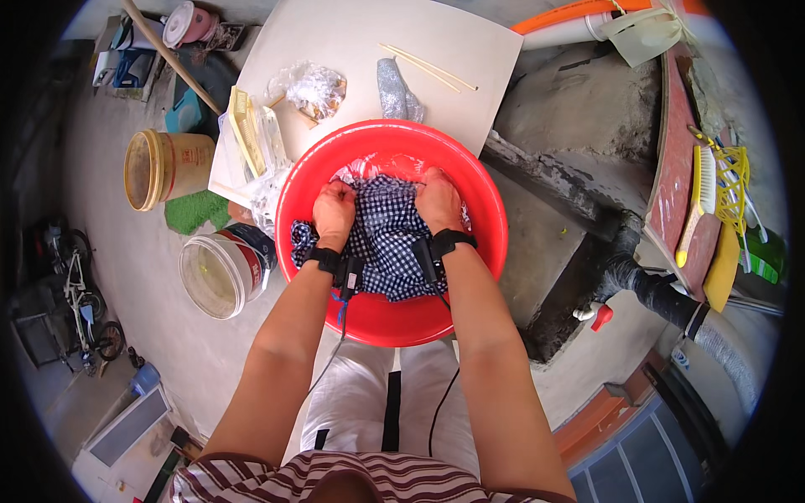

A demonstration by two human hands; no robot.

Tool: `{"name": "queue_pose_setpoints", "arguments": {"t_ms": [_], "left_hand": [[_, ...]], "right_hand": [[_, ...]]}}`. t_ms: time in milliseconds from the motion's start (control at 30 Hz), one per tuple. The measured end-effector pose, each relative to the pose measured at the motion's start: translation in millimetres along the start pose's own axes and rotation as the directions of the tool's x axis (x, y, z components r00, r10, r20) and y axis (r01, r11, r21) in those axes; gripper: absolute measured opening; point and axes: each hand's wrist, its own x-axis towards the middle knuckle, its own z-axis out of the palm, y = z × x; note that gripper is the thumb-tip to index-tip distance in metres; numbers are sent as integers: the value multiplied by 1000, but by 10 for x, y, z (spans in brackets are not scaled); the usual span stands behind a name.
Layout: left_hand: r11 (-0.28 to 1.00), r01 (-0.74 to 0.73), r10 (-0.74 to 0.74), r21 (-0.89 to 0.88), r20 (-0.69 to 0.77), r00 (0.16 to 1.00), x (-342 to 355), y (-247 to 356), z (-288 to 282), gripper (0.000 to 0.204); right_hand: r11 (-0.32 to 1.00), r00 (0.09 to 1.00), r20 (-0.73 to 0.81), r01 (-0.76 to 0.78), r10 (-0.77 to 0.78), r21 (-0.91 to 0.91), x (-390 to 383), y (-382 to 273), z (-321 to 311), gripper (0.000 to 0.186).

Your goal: The recorder washes a piece of cloth in a basin, hangs it on a line in the courtyard, and then retrieves items from a refrigerator inside the house.

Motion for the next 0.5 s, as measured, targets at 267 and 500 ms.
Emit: {"name": "queue_pose_setpoints", "arguments": {"t_ms": [267, 500], "left_hand": [[819, -524, 553, 232, -78, 830, -211, 480, -22, 24], [806, -592, 591, -6, -42, 805, -9, 494, 70, 9]], "right_hand": [[893, 917, -146, 396, -372, 214, -67, 73, -57, 16], [856, 912, -116, 410, -394, 314, -69, 80, -207, 18]]}}
